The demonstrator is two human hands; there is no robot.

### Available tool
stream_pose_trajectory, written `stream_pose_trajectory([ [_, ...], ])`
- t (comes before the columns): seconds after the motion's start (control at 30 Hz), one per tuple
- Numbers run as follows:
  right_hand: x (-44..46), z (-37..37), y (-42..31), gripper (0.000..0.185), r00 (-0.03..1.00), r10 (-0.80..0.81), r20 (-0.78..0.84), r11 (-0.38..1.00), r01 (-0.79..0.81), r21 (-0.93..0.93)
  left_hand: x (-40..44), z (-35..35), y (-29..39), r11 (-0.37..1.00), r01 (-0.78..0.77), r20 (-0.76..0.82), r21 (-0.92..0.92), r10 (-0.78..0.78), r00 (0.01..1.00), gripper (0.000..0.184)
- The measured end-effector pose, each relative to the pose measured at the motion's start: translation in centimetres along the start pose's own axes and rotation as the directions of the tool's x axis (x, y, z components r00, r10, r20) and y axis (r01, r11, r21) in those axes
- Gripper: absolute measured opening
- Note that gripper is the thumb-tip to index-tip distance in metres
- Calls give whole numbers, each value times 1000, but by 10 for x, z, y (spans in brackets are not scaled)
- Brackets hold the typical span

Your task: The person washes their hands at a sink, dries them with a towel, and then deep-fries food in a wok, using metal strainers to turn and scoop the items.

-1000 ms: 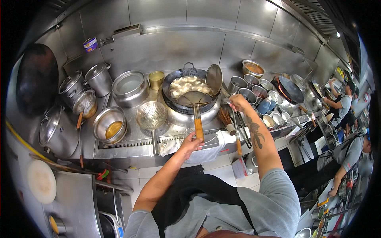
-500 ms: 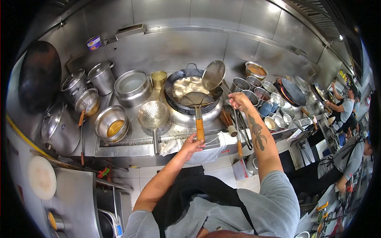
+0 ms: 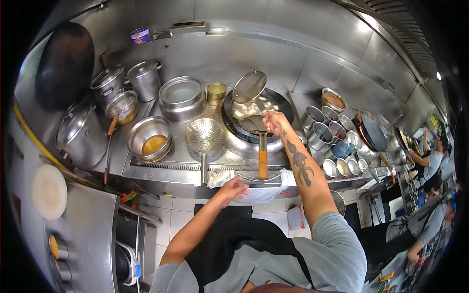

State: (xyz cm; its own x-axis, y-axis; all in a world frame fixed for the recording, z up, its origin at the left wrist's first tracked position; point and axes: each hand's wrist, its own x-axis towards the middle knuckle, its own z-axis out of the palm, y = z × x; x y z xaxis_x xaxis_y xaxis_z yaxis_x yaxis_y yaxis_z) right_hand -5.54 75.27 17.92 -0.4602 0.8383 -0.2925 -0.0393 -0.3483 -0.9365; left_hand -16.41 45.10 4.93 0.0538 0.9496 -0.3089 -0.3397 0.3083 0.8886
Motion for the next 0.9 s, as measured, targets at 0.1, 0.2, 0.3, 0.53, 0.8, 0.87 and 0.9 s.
stream_pose_trajectory([
  [0.1, 9, 40, 2, 12, 997, -75, -4, 996, 75, -57, -32, -35, -17, 996, 41, -93, 79, -34, 995, 74],
  [0.2, 9, 91, 6, 18, 973, -225, 55, 951, 232, -204, -68, -67, -31, 993, 69, -198, 101, -48, 979, 73],
  [0.3, 53, 128, 43, 24, 911, -388, 142, 718, 395, -573, -97, -92, -40, 989, 108, -318, 103, -70, 946, 70],
  [0.53, 96, 170, 68, 25, 796, -513, 322, 188, 470, -862, -149, -142, -75, 980, 186, -476, 63, -135, 869, 67],
  [0.8, -22, 91, -75, 23, 974, -161, 162, 490, 221, -843, -161, -175, -115, 947, 276, -546, 167, -145, 825, 61],
  [0.87, -45, 61, -84, 22, 985, -127, 116, 501, 164, -849, -150, -174, -116, 952, 251, -521, 173, -127, 844, 60],
  [0.9, -49, 50, -80, 22, 989, -125, 76, 522, 131, -843, -143, -172, -113, 949, 242, -489, 200, -118, 865, 60],
])
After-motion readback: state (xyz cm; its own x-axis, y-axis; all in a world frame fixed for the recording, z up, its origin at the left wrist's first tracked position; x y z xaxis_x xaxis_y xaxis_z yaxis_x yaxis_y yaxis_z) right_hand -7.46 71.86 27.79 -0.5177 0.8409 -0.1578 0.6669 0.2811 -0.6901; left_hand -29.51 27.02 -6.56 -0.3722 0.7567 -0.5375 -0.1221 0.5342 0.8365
